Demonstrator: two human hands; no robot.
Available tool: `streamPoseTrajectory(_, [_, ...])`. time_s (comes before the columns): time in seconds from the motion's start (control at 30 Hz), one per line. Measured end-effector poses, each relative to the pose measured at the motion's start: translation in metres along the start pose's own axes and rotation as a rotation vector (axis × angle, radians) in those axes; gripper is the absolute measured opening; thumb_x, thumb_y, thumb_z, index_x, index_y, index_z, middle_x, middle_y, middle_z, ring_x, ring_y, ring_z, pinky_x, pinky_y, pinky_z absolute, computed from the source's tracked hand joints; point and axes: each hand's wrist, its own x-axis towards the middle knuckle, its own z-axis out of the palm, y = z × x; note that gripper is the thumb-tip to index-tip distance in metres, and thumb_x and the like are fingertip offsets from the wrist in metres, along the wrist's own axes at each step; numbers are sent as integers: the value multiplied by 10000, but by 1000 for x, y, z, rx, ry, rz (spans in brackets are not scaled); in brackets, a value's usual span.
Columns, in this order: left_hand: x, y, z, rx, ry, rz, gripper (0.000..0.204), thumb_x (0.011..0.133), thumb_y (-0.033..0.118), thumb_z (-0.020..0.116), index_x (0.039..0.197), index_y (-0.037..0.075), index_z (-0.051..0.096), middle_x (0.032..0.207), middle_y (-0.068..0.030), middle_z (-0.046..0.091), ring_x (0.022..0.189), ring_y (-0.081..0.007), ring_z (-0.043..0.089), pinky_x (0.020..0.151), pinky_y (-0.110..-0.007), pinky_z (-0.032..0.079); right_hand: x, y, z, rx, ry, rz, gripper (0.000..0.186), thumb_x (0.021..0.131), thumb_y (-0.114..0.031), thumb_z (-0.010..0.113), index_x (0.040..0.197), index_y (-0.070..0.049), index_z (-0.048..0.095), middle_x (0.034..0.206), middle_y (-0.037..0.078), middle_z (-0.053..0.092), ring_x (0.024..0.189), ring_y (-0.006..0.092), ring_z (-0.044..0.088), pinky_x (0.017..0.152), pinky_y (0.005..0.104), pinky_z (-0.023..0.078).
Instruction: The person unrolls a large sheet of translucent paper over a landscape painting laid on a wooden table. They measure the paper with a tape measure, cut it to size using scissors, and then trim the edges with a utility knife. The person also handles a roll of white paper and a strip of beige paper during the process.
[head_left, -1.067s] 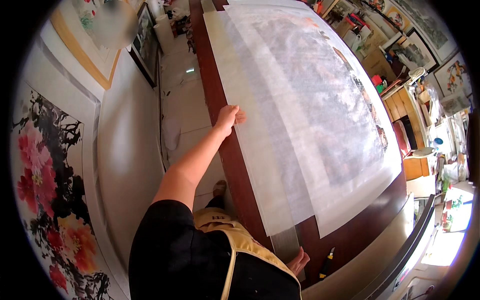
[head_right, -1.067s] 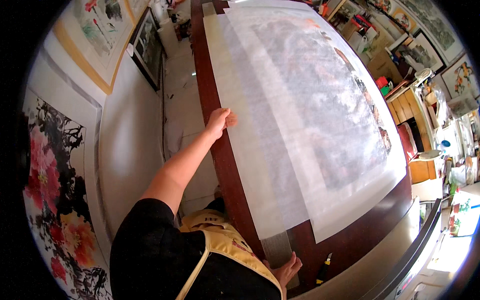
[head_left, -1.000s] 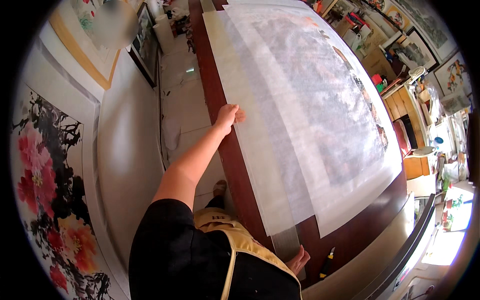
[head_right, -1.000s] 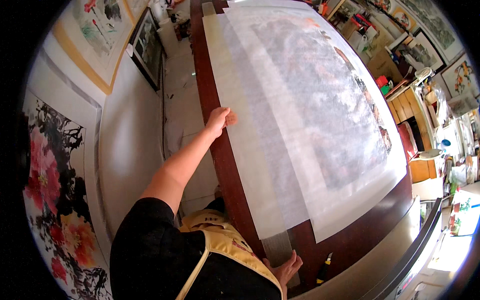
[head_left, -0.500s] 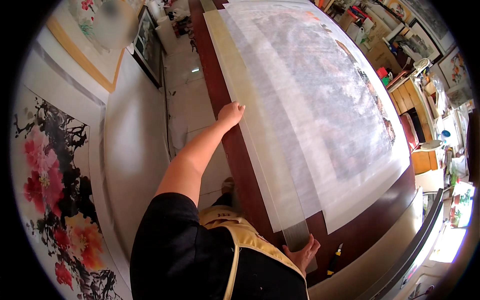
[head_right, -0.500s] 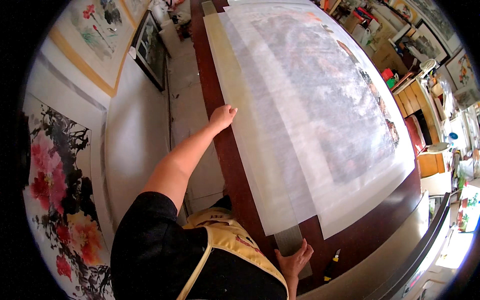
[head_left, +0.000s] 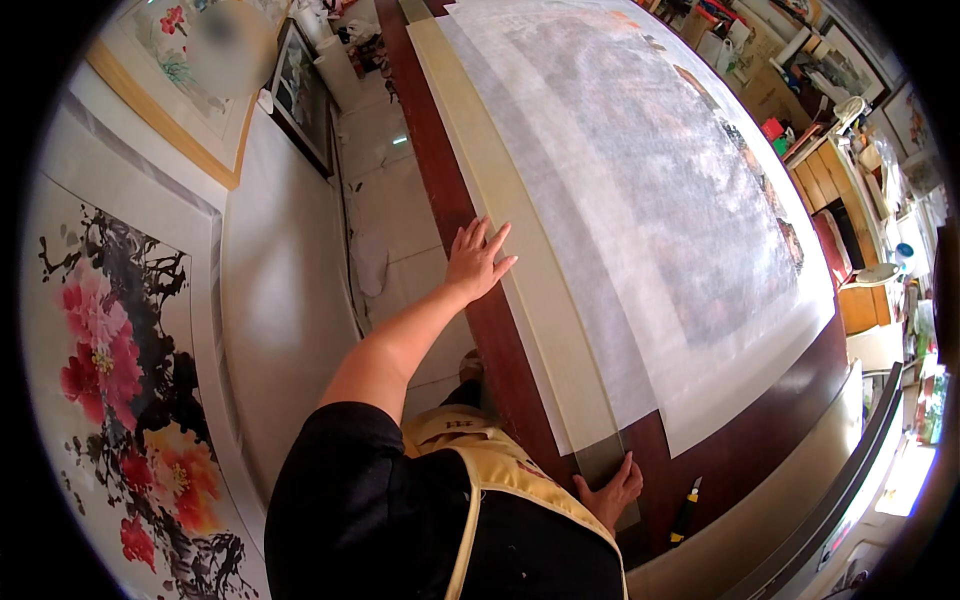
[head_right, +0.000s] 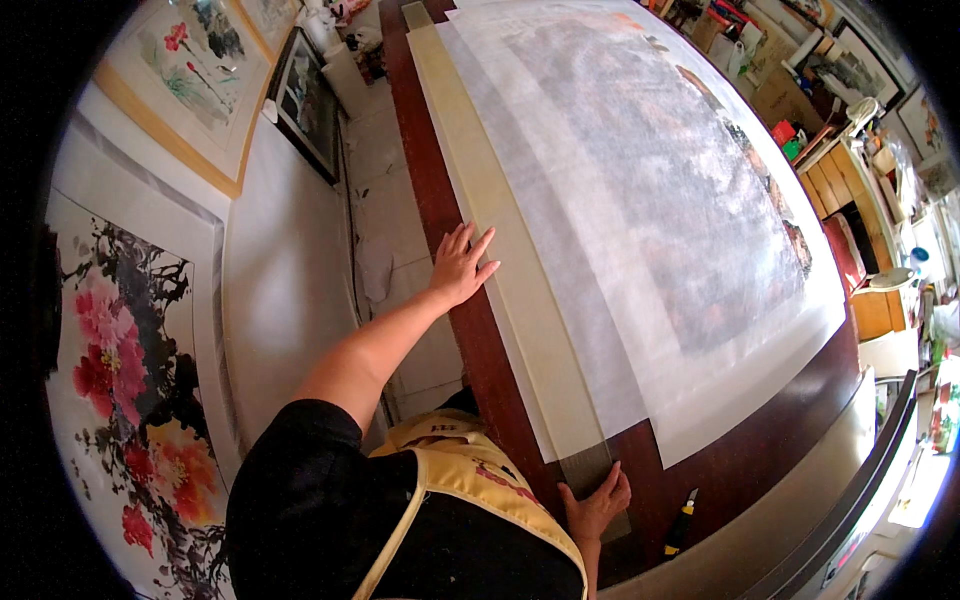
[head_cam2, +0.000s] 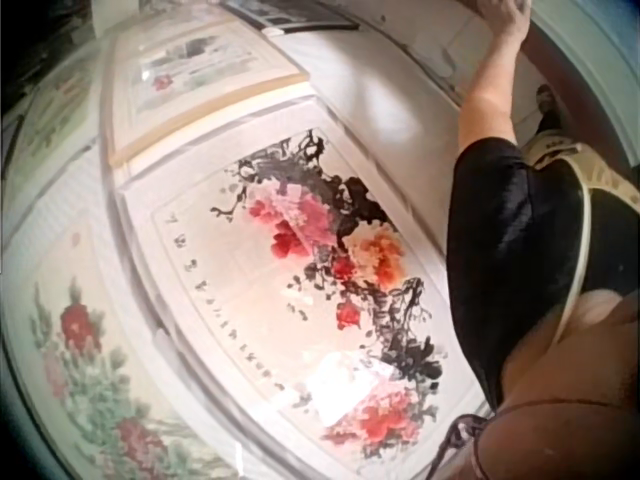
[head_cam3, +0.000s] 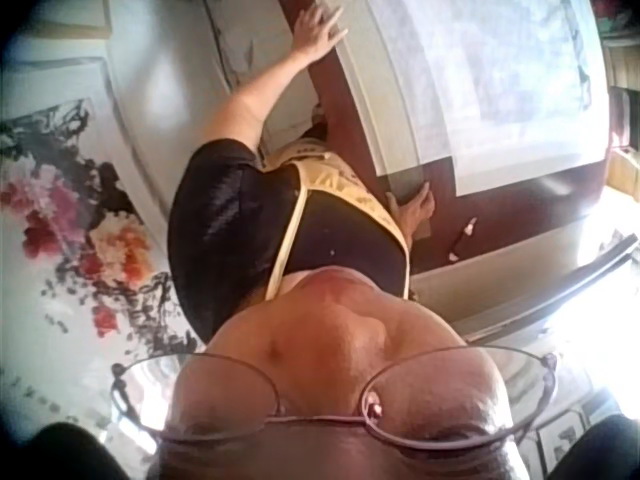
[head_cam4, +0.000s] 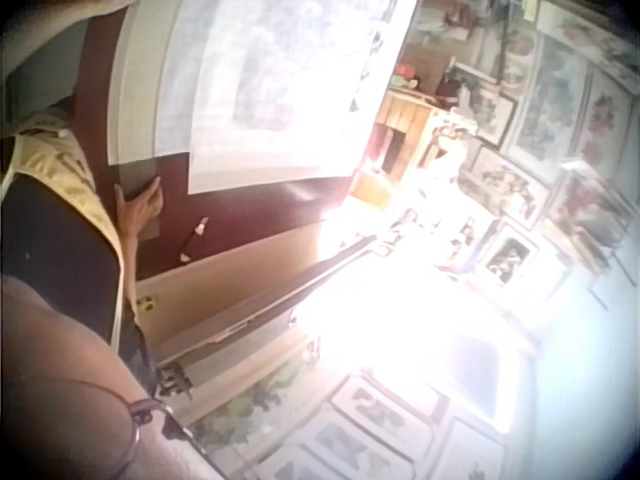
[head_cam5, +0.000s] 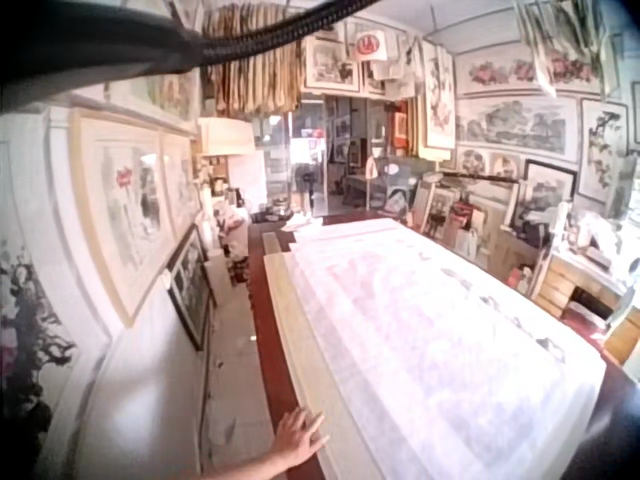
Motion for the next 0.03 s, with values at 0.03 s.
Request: streamPoseTrajectory(0.03, [1,3,0,3,-56,-20,733,911,510,586,1512,209,293,1556,-157,264,1445,-373,205,1180,-506,170,0,-1,0,-11,8,-1,1142,633,-406,881,1495,-44,226,1370,237,329,1244,398,338,1057,530,255])
